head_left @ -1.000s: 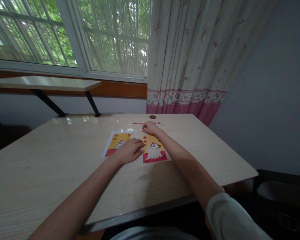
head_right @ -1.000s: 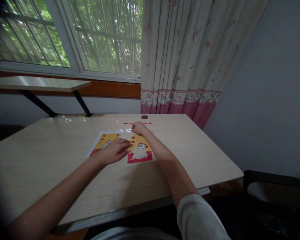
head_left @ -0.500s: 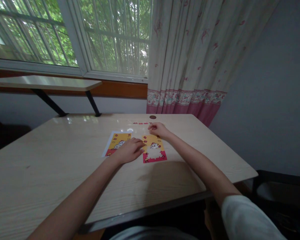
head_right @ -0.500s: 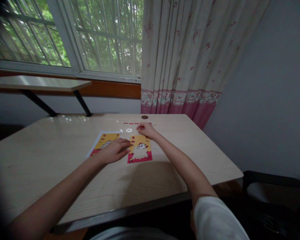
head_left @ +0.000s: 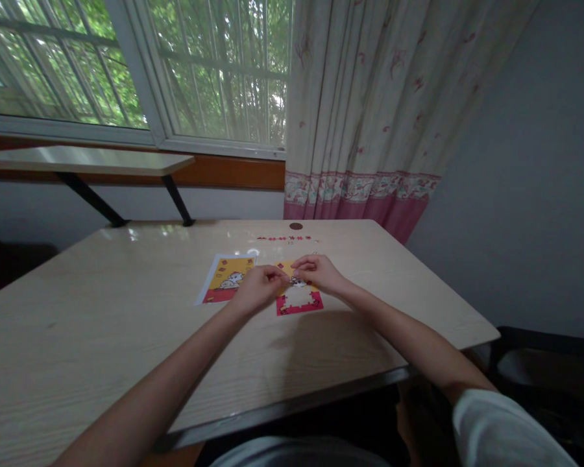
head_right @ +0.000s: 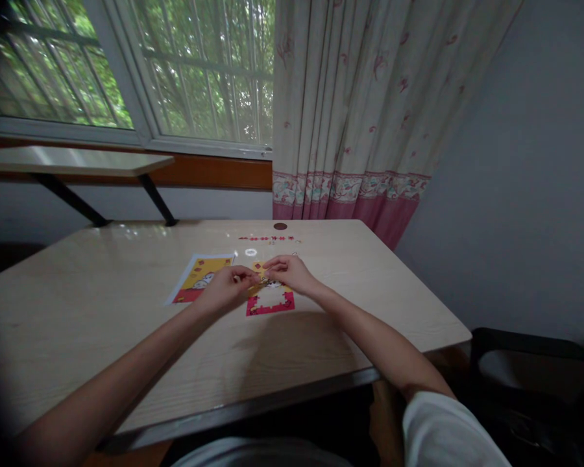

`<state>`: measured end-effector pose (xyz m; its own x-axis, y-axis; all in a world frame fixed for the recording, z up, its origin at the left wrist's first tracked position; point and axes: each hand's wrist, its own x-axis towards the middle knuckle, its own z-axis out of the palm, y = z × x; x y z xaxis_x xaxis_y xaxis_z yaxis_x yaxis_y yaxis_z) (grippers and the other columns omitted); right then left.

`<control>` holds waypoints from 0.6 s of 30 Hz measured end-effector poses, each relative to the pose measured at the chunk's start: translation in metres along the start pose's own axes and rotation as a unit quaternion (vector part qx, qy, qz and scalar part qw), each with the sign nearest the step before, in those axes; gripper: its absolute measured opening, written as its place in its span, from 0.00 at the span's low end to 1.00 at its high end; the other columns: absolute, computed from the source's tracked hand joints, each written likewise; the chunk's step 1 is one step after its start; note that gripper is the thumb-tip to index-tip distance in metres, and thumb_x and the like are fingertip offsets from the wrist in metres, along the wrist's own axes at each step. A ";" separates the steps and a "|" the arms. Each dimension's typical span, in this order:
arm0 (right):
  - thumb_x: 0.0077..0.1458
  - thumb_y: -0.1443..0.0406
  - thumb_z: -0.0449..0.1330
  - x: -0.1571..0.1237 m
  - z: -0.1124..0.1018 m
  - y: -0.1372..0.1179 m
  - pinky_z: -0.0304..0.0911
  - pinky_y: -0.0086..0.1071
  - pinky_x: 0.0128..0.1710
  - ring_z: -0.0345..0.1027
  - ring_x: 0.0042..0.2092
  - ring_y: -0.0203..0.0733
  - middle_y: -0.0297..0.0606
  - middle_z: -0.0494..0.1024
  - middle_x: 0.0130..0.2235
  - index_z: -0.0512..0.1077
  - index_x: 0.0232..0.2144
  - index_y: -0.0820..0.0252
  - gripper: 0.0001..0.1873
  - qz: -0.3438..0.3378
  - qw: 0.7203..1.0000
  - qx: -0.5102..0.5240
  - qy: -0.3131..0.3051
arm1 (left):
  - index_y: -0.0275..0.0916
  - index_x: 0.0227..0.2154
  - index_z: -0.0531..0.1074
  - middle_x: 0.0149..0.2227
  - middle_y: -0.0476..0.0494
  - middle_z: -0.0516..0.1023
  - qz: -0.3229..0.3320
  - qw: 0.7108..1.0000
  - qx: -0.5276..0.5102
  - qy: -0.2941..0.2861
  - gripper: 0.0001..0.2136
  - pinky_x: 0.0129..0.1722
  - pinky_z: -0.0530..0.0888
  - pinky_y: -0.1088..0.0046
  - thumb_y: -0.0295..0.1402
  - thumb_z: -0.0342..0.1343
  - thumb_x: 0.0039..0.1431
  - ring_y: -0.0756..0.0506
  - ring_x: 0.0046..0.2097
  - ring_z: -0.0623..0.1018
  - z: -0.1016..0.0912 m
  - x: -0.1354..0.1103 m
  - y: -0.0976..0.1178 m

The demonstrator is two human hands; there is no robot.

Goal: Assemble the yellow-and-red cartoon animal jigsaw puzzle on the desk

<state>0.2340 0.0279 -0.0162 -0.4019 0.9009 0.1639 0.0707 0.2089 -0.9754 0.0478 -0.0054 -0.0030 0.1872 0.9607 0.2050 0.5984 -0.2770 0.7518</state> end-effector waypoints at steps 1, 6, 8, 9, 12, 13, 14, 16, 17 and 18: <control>0.40 0.60 0.67 -0.001 0.002 -0.001 0.64 0.30 0.32 0.70 0.29 0.35 0.37 0.77 0.28 0.74 0.33 0.64 0.17 -0.010 1.000 -0.010 0.000 | 0.38 0.28 0.78 0.24 0.46 0.78 -0.001 1.000 -0.006 0.000 0.10 0.28 0.67 0.72 0.37 0.54 0.50 0.47 0.27 0.73 0.000 0.000 0.000; 0.51 0.59 0.61 -0.011 -0.001 -0.013 0.62 0.36 0.44 0.69 0.42 0.40 0.40 0.77 0.38 0.76 0.37 0.58 0.12 -0.144 0.964 -0.208 0.085 | 0.36 0.25 0.77 0.28 0.44 0.79 0.006 0.995 -0.099 0.010 0.08 0.33 0.70 0.71 0.35 0.56 0.48 0.46 0.31 0.75 -0.004 0.005 0.000; 0.52 0.61 0.62 -0.016 -0.004 -0.017 0.57 0.38 0.50 0.65 0.46 0.42 0.39 0.76 0.40 0.76 0.38 0.56 0.10 -0.205 0.919 -0.317 0.116 | 0.36 0.25 0.76 0.28 0.43 0.79 0.019 0.992 -0.127 0.015 0.08 0.35 0.71 0.70 0.35 0.55 0.50 0.46 0.33 0.75 -0.006 0.008 -0.002; 0.52 0.61 0.62 -0.018 -0.005 -0.018 0.56 0.39 0.51 0.64 0.47 0.42 0.39 0.76 0.41 0.76 0.39 0.55 0.10 -0.223 0.898 -0.359 0.121 | 0.36 0.25 0.76 0.27 0.43 0.79 0.027 0.991 -0.133 0.015 0.09 0.34 0.71 0.69 0.36 0.55 0.51 0.45 0.33 0.75 -0.007 0.009 -0.003; 0.52 0.59 0.62 -0.021 -0.005 -0.020 0.55 0.39 0.50 0.61 0.48 0.44 0.40 0.74 0.42 0.75 0.42 0.53 0.13 -0.239 0.859 -0.437 0.119 | 0.36 0.26 0.76 0.27 0.43 0.78 0.051 0.989 -0.136 0.006 0.11 0.33 0.71 0.69 0.39 0.56 0.52 0.46 0.32 0.75 -0.007 0.008 -0.005; 0.53 0.59 0.62 -0.021 -0.004 -0.021 0.54 0.39 0.50 0.61 0.48 0.44 0.39 0.74 0.42 0.75 0.42 0.52 0.14 -0.239 0.852 -0.451 0.117 | 0.36 0.26 0.76 0.27 0.43 0.78 0.054 0.990 -0.133 0.003 0.11 0.33 0.71 0.69 0.39 0.56 0.52 0.46 0.32 0.75 -0.007 0.007 -0.005; 0.53 0.58 0.61 -0.022 -0.002 -0.021 0.54 0.39 0.50 0.60 0.48 0.44 0.39 0.74 0.41 0.75 0.42 0.52 0.14 -0.239 0.847 -0.460 0.116 | 0.36 0.26 0.76 0.27 0.44 0.78 0.054 0.990 -0.131 0.001 0.11 0.33 0.71 0.69 0.39 0.56 0.52 0.46 0.31 0.74 -0.007 0.006 -0.005; 0.53 0.58 0.61 -0.022 -0.001 -0.022 0.53 0.39 0.50 0.61 0.47 0.44 0.39 0.74 0.41 0.76 0.41 0.51 0.12 -0.242 0.843 -0.467 0.115 | 0.36 0.25 0.76 0.27 0.44 0.78 0.048 0.991 -0.128 0.002 0.11 0.33 0.71 0.69 0.40 0.56 0.51 0.47 0.31 0.74 -0.005 0.004 -0.004; 0.54 0.58 0.61 -0.022 0.000 -0.022 0.53 0.39 0.50 0.61 0.46 0.44 0.38 0.74 0.40 0.76 0.40 0.51 0.11 -0.245 0.842 -0.467 0.116 | 0.36 0.25 0.76 0.27 0.44 0.78 0.046 0.991 -0.127 0.003 0.11 0.33 0.70 0.70 0.40 0.56 0.52 0.47 0.30 0.74 -0.005 0.004 -0.003; 0.54 0.58 0.61 -0.023 0.000 -0.022 0.53 0.39 0.49 0.61 0.45 0.43 0.38 0.74 0.40 0.77 0.39 0.51 0.11 -0.249 0.841 -0.466 0.117 | 0.36 0.26 0.76 0.28 0.44 0.78 0.049 0.991 -0.123 -0.003 0.12 0.34 0.70 0.70 0.40 0.55 0.52 0.47 0.31 0.74 -0.004 0.004 -0.003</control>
<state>0.2416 0.0027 0.0017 -0.4102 0.6406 0.6491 0.6760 0.6913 -0.2551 0.0433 -0.0003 -0.0019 0.2407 0.9289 0.2814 0.3699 -0.3558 0.8582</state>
